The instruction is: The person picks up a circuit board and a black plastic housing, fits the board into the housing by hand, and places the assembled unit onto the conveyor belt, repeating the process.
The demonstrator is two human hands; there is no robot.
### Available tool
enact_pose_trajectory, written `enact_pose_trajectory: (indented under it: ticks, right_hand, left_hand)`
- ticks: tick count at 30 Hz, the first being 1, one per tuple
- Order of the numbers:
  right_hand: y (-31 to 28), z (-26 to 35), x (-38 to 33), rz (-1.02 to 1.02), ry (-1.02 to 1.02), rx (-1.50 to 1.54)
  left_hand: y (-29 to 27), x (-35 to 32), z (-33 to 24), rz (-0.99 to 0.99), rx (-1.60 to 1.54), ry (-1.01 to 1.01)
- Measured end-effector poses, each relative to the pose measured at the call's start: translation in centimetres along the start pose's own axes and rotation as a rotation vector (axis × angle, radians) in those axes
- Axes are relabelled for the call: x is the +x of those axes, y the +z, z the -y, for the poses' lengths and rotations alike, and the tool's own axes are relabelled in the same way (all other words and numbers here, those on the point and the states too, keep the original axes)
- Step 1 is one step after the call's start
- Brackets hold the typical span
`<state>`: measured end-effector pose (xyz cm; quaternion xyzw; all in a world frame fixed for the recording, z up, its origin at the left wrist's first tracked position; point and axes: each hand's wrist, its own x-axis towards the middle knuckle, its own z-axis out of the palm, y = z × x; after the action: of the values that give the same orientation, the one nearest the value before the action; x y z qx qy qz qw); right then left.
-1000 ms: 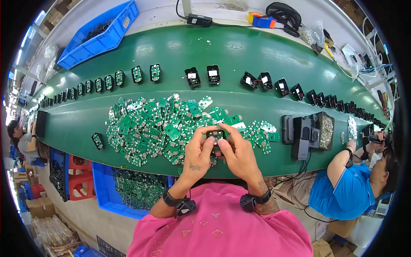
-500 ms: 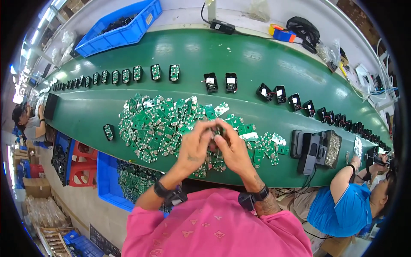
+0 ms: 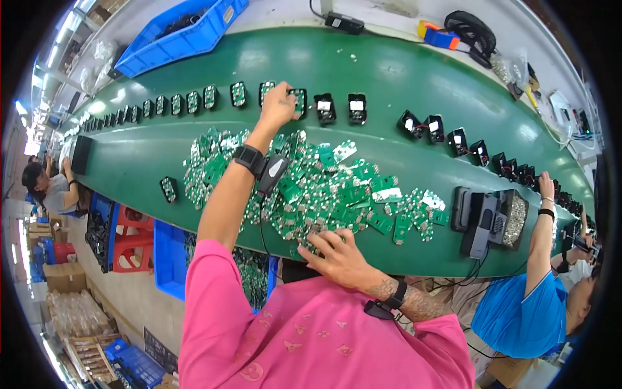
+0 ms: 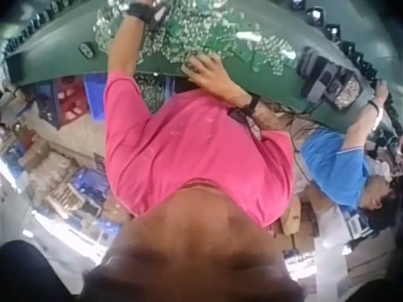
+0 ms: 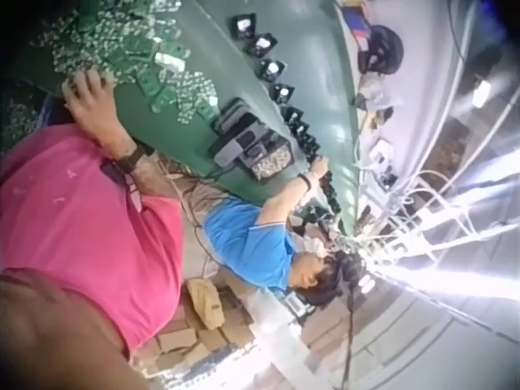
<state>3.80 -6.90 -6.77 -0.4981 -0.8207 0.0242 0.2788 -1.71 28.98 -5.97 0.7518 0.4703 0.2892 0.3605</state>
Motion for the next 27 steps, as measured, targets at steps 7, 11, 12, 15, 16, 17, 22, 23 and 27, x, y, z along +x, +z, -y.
enact_pose_trajectory:
  ticks: [7, 11, 12, 15, 16, 17, 22, 23, 27]
  right_hand:
    - [0.0, 0.0, -0.6, -0.040, 0.053, -0.067]
    - [-0.2, -0.5, -0.9, -0.043, 0.081, -0.027]
    - [-0.2, -0.7, -1.0, -0.057, 0.077, -0.026]
    - [0.0, -0.9, -1.1, -0.061, 0.083, -0.068]
    - [0.1, -0.9, -1.1, -0.068, 0.078, -0.077]
    - [0.0, -0.8, -1.1, -0.075, 0.072, -0.088]
    - [0.0, -0.5, -1.0, -0.115, 0.075, -0.045]
    - [-0.1, -0.5, -1.0, -0.115, 0.078, -0.032]
    - [0.0, -0.7, -1.1, -0.114, 0.102, -0.006]
  left_hand:
    - [0.0, 0.5, 1.8, -0.083, 0.165, 0.134]
    - [-0.1, -0.8, -1.4, -0.020, 0.440, 0.489]
    - [0.0, -1.3, -2.7, 0.092, 0.553, 0.586]
    - [0.7, -2.7, -5.8, 0.363, 0.648, 0.365]
    - [0.8, -2.9, -6.2, 0.398, 0.687, 0.341]
    - [1.0, -2.8, -6.4, 0.392, 0.664, 0.275]
    - [0.6, -3.3, -6.5, 0.230, 0.616, 0.320]
    - [0.1, -3.4, -6.7, 0.214, 0.451, 0.261]
    - [-2.4, -6.1, -7.8, 0.242, -0.339, 0.002]
